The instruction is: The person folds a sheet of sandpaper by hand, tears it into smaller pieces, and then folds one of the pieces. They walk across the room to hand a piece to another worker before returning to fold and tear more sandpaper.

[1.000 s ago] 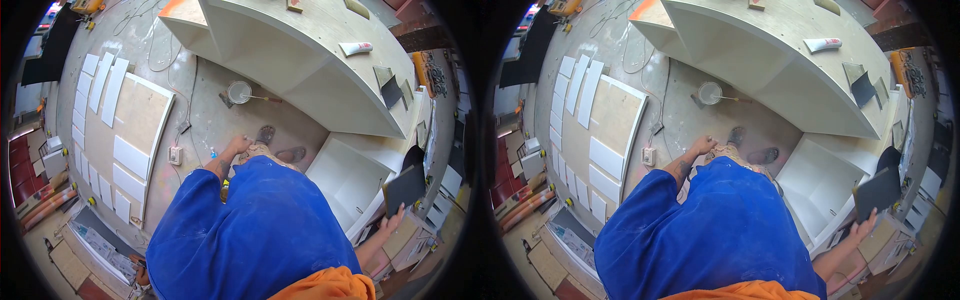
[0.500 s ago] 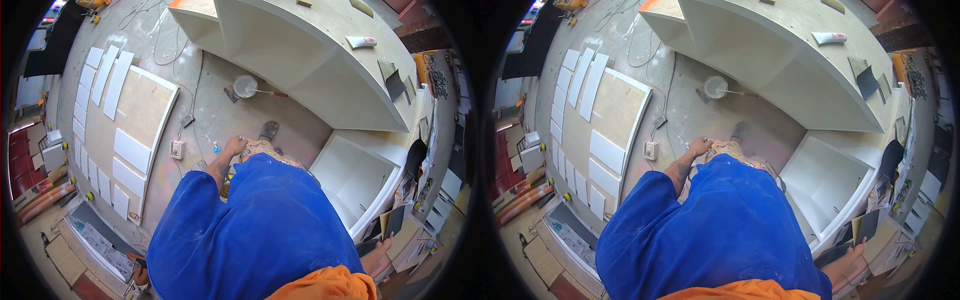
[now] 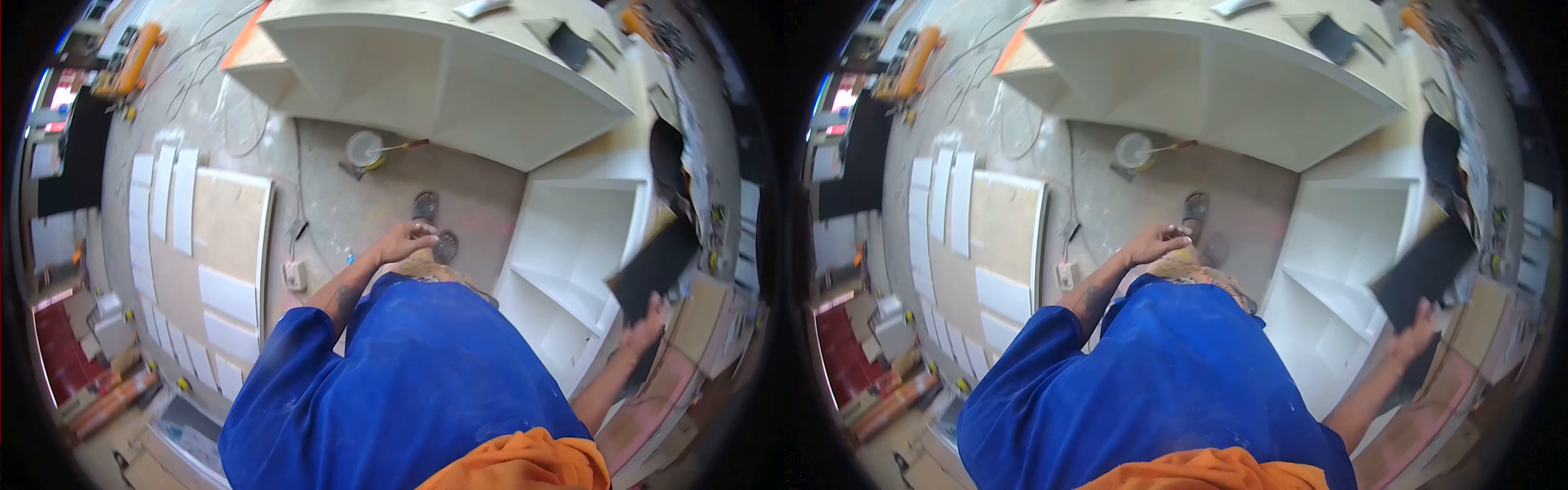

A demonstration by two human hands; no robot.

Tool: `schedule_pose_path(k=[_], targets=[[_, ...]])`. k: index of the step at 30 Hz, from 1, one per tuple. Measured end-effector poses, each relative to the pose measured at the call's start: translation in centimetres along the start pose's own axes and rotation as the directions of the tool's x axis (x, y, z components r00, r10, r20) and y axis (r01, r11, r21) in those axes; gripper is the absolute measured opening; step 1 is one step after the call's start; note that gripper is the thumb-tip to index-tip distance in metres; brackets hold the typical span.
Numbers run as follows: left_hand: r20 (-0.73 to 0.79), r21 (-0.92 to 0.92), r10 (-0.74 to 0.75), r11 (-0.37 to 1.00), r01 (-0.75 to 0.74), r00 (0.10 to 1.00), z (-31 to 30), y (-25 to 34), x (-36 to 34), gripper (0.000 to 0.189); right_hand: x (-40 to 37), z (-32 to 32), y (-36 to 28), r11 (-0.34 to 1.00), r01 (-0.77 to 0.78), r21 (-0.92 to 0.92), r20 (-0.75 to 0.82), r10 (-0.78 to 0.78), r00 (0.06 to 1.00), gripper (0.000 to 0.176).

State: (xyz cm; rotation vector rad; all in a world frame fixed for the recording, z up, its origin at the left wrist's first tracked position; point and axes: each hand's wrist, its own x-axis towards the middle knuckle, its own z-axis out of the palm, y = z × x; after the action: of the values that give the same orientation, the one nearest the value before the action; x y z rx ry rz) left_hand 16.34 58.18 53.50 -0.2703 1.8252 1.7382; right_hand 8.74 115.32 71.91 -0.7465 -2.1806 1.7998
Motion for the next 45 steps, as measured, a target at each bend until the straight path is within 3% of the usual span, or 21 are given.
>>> schedule_pose_path(k=[1, 3, 4, 5, 6, 9, 10, 13, 16, 18, 21, 25, 27, 28, 29, 33, 36, 38, 39, 43, 45], targets=[[0.106, 0.027, 0.046, 0.998, -0.049, 0.993, 1.4, 2.7, 0.6, 0.057, -0.4, 1.8, 2.9, 0.997, 0.078, -0.008, -0.031, -0.079, 0.996, 0.054], [0.300, 0.069, 0.124, 0.986, -0.152, 0.946, 4.1, 8.0, 1.6, 0.064, -3.3, 6.4, 4.7, 0.968, 0.076, -0.240, 0.146, -0.041, 0.988, 0.050], [0.378, 0.005, 0.092, 0.995, -0.102, 0.921, 5.2, 10.4, 1.5, 0.067, -5.9, 10.3, 3.6, 0.999, -0.052, -0.016, 0.248, 0.054, 0.967, 0.053], [0.452, -0.054, 0.062, 0.998, -0.042, 0.890, 6.2, 12.6, 1.1, 0.069, -8.4, 14.0, 1.4, 0.982, -0.161, 0.100, 0.374, 0.113, 0.920, 0.037], [0.521, -0.107, 0.035, 0.994, 0.024, 0.853, 6.9, 13.8, 0.8, 0.072, -9.7, 16.0, 1.4, 0.974, -0.172, 0.145, 0.455, 0.088, 0.886, 0.039], [0.464, -0.286, 0.209, 0.955, -0.077, 0.861, 7.2, 12.7, 1.7, 0.078, -12.2, 20.4, 1.5, 0.920, -0.306, 0.246, 0.658, 0.073, 0.749, 0.035], [0.342, -0.385, 0.285, 0.912, -0.143, 0.895, 7.6, 13.9, 0.9, 0.078, -12.2, 21.2, 2.8, 0.939, -0.286, 0.192, 0.657, 0.094, 0.748, 0.039], [0.216, -0.282, 0.115, 0.958, -0.050, 0.970, 6.8, 15.3, 1.1, 0.065, -11.4, 23.6, 5.6, 0.961, -0.260, 0.090, 0.660, 0.138, 0.739, 0.050], [0.163, -0.136, 0.005, 0.991, 0.017, 0.987, 5.1, 15.4, 2.7, 0.055, -9.6, 25.9, 5.3, 0.975, -0.216, -0.056, 0.700, 0.192, 0.688, 0.055], [0.170, -0.101, -0.035, 0.994, 0.053, 0.985, 4.0, 15.9, 3.8, 0.052, -8.2, 27.0, 7.1, 0.983, -0.073, -0.171, 0.686, 0.171, 0.707, 0.050], [0.124, -0.043, 0.010, 0.999, -0.004, 0.992, 2.0, 16.1, 6.7, 0.050, -7.1, 26.9, 3.7, 0.923, 0.105, -0.370, 0.573, 0.138, 0.808, 0.045], [0.137, 0.028, 0.055, 0.998, -0.059, 0.989, -1.0, 17.2, 10.8, 0.052, -6.3, 25.3, 3.6, 0.925, -0.003, -0.381, 0.352, 0.148, 0.924, 0.042], [0.197, 0.090, -0.018, 0.996, 0.001, 0.980, -1.5, 20.3, 12.2, 0.054, -7.2, 23.4, 3.3, 0.910, -0.085, -0.406, 0.200, 0.180, 0.963, 0.042], [0.257, 0.066, -0.007, 0.998, -0.010, 0.966, -2.5, 18.3, 14.9, 0.054, -7.7, 22.0, 3.4, 0.904, -0.124, -0.408, 0.111, 0.184, 0.977, 0.041], [0.286, 0.180, -0.001, 0.982, -0.053, 0.958, -2.1, 19.9, 15.5, 0.054, -9.0, 20.7, 3.6, 0.898, -0.168, -0.407, 0.017, 0.192, 0.981, 0.041], [0.506, 0.249, -0.029, 0.962, -0.114, 0.862, 0.8, 23.2, 19.1, 0.055, -16.2, 15.3, 6.5, 0.875, -0.330, -0.355, -0.359, 0.198, 0.912, 0.040], [0.559, 0.345, -0.066, 0.925, -0.159, 0.827, 3.3, 26.3, 19.0, 0.054, -19.1, 11.3, 6.7, 0.891, -0.429, -0.149, -0.541, 0.290, 0.789, 0.039], [0.576, 0.393, -0.081, 0.900, -0.189, 0.814, 5.1, 27.2, 19.0, 0.054, -19.5, 8.1, 7.9, 0.882, -0.422, -0.211, -0.608, 0.220, 0.763, 0.036], [0.585, 0.407, -0.086, 0.891, -0.200, 0.807, 6.1, 27.2, 19.0, 0.054, -19.0, 6.6, 7.7, 0.859, -0.427, -0.284, -0.655, 0.152, 0.741, 0.043], [0.627, 0.386, -0.034, 0.881, -0.273, 0.778, 10.3, 27.0, 18.3, 0.055, -15.5, 1.3, 6.6, 0.883, -0.384, -0.271, -0.647, 0.128, 0.751, 0.042], [0.566, 0.384, 0.010, 0.882, -0.274, 0.824, 12.5, 26.8, 17.1, 0.055, -14.0, 0.1, 7.7, 0.917, -0.321, -0.239, -0.596, 0.122, 0.793, 0.041]])
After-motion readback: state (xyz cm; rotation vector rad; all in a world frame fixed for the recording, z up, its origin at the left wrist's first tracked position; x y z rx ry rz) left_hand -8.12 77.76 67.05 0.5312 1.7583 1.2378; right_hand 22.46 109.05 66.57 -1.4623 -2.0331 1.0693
